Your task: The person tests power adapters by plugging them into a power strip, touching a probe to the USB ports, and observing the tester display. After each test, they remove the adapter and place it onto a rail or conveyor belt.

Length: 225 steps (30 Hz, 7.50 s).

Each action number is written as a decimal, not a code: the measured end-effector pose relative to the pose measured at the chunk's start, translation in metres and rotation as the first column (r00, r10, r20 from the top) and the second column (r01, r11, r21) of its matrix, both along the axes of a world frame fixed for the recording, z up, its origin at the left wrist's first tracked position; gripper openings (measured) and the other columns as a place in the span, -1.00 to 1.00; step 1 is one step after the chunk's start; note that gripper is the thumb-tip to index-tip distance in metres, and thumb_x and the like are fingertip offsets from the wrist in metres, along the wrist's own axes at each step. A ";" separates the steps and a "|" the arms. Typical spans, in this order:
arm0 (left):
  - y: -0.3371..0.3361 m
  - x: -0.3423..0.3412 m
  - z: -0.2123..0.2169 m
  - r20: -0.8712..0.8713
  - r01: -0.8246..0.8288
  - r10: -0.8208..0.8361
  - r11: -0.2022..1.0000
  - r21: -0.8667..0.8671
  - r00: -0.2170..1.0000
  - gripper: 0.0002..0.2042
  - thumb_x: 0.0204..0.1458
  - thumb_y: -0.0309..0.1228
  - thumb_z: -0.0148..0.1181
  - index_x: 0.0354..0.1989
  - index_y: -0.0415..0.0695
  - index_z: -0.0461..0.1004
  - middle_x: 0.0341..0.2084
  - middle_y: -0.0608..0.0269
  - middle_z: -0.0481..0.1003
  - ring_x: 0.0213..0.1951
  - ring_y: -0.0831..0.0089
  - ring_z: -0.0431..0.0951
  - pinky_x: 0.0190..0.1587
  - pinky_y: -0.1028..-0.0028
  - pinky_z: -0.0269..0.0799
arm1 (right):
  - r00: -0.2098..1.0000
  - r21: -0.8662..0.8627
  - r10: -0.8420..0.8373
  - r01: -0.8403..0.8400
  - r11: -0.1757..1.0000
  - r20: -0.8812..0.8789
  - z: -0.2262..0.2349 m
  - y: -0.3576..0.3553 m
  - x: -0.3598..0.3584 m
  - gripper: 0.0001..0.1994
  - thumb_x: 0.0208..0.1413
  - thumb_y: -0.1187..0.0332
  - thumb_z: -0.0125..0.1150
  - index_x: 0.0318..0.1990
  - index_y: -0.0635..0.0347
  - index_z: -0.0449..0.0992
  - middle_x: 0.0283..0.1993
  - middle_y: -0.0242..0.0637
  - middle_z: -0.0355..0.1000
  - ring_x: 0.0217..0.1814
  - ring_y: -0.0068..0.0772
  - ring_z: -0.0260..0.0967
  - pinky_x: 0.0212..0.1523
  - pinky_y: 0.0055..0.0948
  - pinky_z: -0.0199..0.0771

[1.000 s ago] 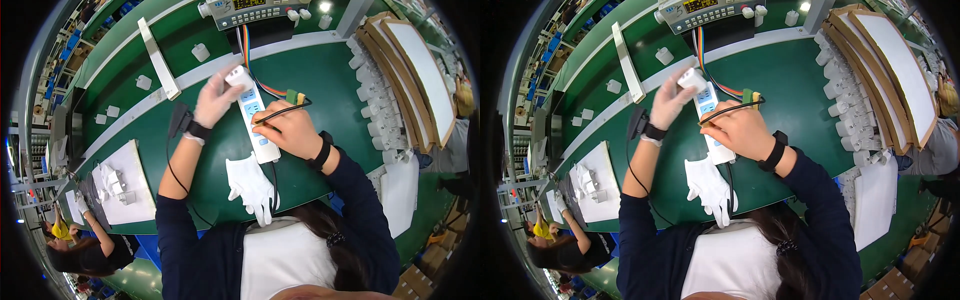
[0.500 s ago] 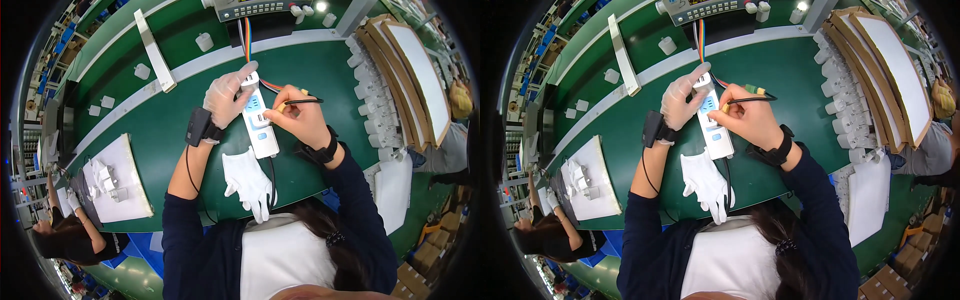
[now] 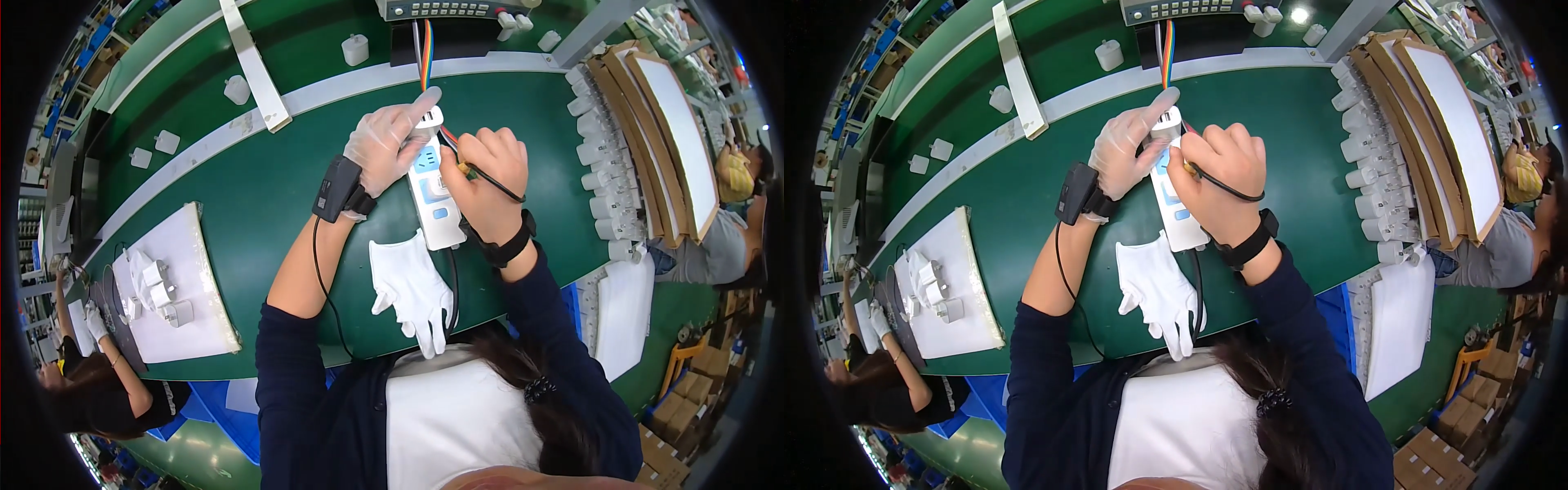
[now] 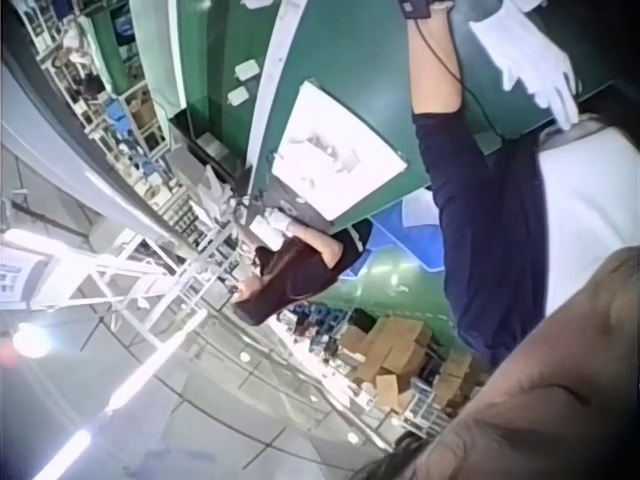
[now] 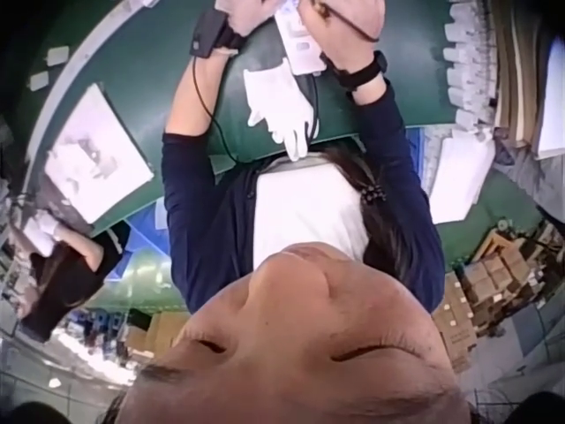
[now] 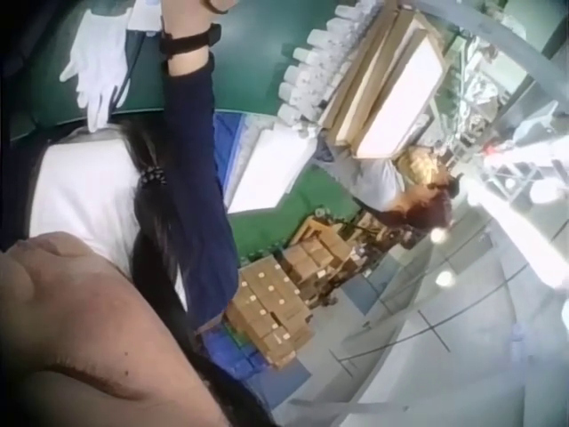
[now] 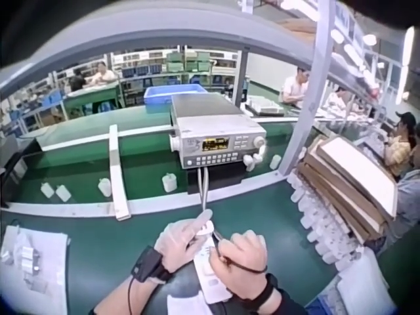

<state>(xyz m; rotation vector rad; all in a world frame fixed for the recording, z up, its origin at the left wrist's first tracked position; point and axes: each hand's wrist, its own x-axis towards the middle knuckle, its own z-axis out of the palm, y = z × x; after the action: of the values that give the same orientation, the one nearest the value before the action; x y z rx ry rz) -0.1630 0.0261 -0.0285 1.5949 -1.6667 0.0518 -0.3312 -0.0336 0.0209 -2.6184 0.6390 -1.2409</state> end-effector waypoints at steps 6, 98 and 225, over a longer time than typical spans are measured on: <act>0.000 0.002 -0.003 -0.046 0.014 -0.014 1.000 0.003 0.999 -0.31 -0.09 -0.51 0.26 0.30 0.11 0.22 -0.19 0.14 0.51 -0.14 0.10 0.50 -0.06 0.22 0.43 | 0.993 -0.183 0.011 -0.032 0.983 -0.118 0.012 0.001 0.001 -0.79 -0.16 0.40 0.31 -0.59 0.03 0.33 -0.57 -0.44 0.19 -0.46 -0.35 0.18 -0.39 -0.35 0.04; -0.031 0.166 -0.004 0.299 -0.475 0.406 0.854 0.214 0.864 -0.65 0.10 -0.38 0.04 0.08 -0.15 0.37 -0.18 0.00 0.52 -0.15 0.11 0.54 -0.09 0.25 0.46 | 0.841 0.558 0.534 -0.401 0.727 -0.091 0.022 -0.079 0.038 -0.85 -0.04 0.41 0.34 -0.32 0.27 0.62 -0.22 -0.27 0.50 -0.18 -0.36 0.46 -0.18 -0.45 0.45; 0.023 -0.018 0.021 -0.311 -0.103 0.085 0.994 -0.040 0.946 -0.53 -0.11 -0.34 0.33 0.05 -0.08 0.46 -0.14 0.12 0.52 -0.08 0.17 0.50 -0.01 0.28 0.37 | 0.822 0.703 0.537 -0.494 0.511 0.188 -0.024 -0.025 -0.029 -0.87 0.03 0.45 0.28 -0.23 0.18 0.59 -0.36 -0.40 0.29 -0.47 -0.63 0.26 -0.43 -0.63 0.25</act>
<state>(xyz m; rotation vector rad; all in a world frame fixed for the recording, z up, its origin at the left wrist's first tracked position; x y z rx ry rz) -0.1807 0.0490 -0.0072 1.5505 -1.3361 -0.0983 -0.3601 -0.0588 -0.0029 -1.9112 0.2200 -0.5408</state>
